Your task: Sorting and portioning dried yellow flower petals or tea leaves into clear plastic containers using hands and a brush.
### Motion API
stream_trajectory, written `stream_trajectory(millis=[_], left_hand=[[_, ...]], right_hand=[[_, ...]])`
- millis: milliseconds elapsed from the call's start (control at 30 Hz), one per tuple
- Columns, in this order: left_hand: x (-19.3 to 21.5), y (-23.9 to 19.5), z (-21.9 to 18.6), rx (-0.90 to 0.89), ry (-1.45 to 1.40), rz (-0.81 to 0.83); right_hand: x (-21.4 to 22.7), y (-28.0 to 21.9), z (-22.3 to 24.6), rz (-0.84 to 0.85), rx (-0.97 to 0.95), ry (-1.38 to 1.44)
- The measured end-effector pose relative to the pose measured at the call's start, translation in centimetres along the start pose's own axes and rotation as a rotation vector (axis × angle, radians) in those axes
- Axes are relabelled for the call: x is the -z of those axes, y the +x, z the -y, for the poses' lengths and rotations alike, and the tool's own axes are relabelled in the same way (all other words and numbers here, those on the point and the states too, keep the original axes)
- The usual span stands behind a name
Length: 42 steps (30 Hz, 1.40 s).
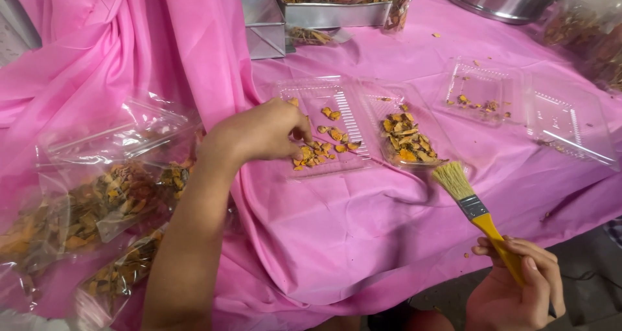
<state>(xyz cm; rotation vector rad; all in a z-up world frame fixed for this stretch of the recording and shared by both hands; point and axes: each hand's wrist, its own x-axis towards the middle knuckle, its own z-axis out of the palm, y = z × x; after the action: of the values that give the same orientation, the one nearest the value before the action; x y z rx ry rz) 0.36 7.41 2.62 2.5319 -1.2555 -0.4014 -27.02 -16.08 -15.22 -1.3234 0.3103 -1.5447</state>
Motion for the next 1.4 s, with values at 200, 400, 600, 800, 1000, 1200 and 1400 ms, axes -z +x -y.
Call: stream_trajectory(millis=[200,400,600,800,1000,1200,1400], left_hand=[[-1.9,2.3,0.9,0.078,0.029,-0.001],[-1.1,1.7,0.2,-0.18,-0.194,-0.117],[-0.8,0.6,-1.7,-0.222,-0.349,-0.319],[-1.9,1.6,-1.2,-0.43,-0.184,-0.427],[-1.9,1.0,-1.7,-0.403,-0.256,-0.401],[-2.1,2.2,-0.4,-0.489,-0.245,-0.451],[-1.5,1.4,-0.6,-0.504,-0.314,-0.44]], right_hand=[[0.2,-0.4,-0.2,0.005,-0.005,0.01],[-2.9,-0.8,2.1,0.102,0.094,0.014],[-9.9,-2.3,4.7,0.253,0.292,0.033],[-9.8,-3.3,3.5,0.264,0.285,0.076],[-9.6,-2.3,4.3,0.24,0.688,-0.18],[-8.1,-1.6,2.6,0.245,0.468,0.044],[-8.5,-0.6,0.9,0.245,0.855,0.015]])
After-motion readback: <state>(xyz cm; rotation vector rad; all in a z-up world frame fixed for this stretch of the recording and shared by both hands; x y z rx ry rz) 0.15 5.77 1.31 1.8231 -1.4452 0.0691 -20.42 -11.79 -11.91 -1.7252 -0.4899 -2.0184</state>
